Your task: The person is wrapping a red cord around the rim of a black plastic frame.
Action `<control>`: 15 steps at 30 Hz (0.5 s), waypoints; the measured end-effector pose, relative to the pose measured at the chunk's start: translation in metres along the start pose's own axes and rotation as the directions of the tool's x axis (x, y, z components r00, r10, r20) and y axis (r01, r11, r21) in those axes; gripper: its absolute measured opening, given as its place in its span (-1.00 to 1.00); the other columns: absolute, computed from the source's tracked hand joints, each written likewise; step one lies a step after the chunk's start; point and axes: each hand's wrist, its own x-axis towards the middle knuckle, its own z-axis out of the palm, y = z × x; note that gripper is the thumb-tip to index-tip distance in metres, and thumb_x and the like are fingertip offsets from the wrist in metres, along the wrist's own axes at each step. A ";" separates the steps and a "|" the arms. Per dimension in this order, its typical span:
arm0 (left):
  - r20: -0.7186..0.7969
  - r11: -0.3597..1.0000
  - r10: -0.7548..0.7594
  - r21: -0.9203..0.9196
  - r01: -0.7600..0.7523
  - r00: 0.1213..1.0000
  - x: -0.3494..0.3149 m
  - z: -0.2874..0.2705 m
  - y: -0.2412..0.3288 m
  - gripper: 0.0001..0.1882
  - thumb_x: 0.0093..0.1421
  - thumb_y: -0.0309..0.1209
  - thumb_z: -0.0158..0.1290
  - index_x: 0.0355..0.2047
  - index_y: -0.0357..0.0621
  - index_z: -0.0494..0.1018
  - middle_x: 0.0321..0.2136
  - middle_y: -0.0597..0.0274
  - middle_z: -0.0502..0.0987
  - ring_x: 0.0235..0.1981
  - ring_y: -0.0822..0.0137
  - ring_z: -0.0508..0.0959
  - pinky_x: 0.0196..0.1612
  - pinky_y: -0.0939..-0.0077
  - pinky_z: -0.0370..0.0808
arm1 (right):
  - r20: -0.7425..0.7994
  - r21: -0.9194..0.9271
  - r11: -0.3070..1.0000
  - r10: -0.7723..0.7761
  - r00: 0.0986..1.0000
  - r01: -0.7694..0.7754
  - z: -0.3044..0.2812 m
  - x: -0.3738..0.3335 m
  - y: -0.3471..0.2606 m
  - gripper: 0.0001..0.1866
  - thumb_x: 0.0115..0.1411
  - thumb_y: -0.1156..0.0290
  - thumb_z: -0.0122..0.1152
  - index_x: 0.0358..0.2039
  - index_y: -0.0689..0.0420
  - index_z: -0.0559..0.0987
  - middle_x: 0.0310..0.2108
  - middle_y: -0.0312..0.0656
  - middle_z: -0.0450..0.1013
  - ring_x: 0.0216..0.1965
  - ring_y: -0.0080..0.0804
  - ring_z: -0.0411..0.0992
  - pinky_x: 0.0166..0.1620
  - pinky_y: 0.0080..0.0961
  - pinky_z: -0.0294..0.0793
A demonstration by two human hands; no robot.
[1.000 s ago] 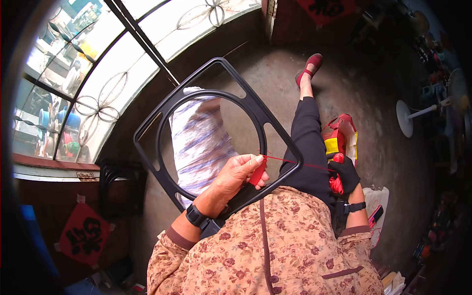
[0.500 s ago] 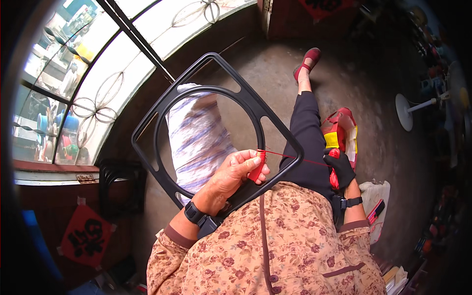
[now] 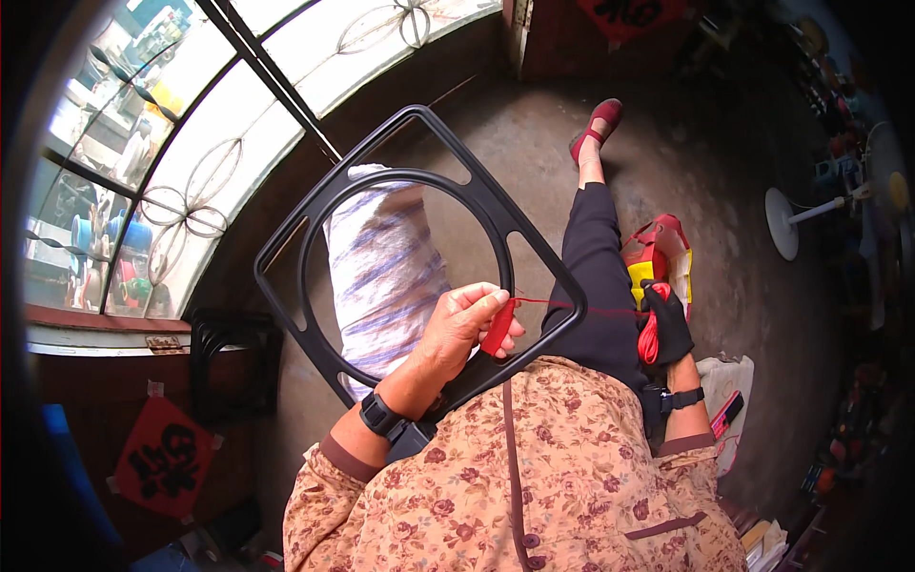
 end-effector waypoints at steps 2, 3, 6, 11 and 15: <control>0.015 1.000 0.013 0.019 -0.013 1.000 -0.002 0.000 0.000 -0.80 0.26 -0.29 -0.06 -0.32 -0.19 0.39 -0.55 0.09 0.55 -0.65 0.41 0.53 -0.60 0.62 0.51 | 0.004 -0.112 0.963 -0.248 0.969 0.247 0.013 -0.003 -0.020 -0.75 0.10 0.30 0.20 -0.25 0.16 0.50 -0.40 -0.26 0.44 -0.41 -0.49 0.41 -0.27 -0.57 0.41; 0.010 1.000 0.013 0.020 -0.013 1.000 -0.004 -0.001 0.000 -0.80 0.26 -0.29 -0.06 -0.32 -0.19 0.39 -0.55 0.09 0.55 -0.65 0.41 0.53 -0.60 0.62 0.51 | 0.008 -0.108 0.963 -0.246 0.969 0.245 0.031 -0.007 -0.040 -0.75 0.10 0.30 0.20 -0.25 0.16 0.50 -0.40 -0.26 0.44 -0.41 -0.49 0.41 -0.27 -0.57 0.41; 0.036 0.997 -0.024 0.072 0.021 0.999 -0.004 0.002 0.002 -0.79 0.27 -0.30 -0.06 -0.31 -0.20 0.41 -0.55 0.11 0.55 -0.64 0.43 0.53 -0.59 0.65 0.51 | 0.153 -0.739 0.455 -0.606 0.781 0.498 0.089 -0.008 -0.094 -0.62 -0.05 0.39 0.31 -0.19 0.22 0.49 -0.36 -0.13 0.46 -0.31 -0.29 0.46 -0.21 -0.44 0.44; 0.104 0.999 -0.045 0.002 0.045 0.994 -0.005 0.001 -0.002 -0.75 0.27 -0.28 -0.06 -0.27 -0.23 0.43 -0.55 0.17 0.55 -0.63 0.46 0.53 -0.55 0.67 0.52 | 0.110 -0.276 0.726 -0.626 0.772 0.629 0.176 0.022 -0.100 -0.60 0.02 0.37 0.31 -0.13 0.21 0.45 -0.28 -0.20 0.46 -0.29 -0.44 0.44 -0.15 -0.46 0.45; 0.118 0.992 -0.122 -0.002 0.123 0.986 -0.005 -0.001 -0.001 -0.74 0.27 -0.27 -0.06 -0.25 -0.24 0.43 -0.56 0.17 0.54 -0.63 0.46 0.52 -0.54 0.67 0.51 | 0.469 0.333 0.938 -0.253 0.846 0.096 0.221 0.048 -0.081 -0.65 0.10 0.45 0.19 -0.09 0.25 0.40 -0.26 -0.25 0.44 -0.28 -0.46 0.42 -0.12 -0.49 0.44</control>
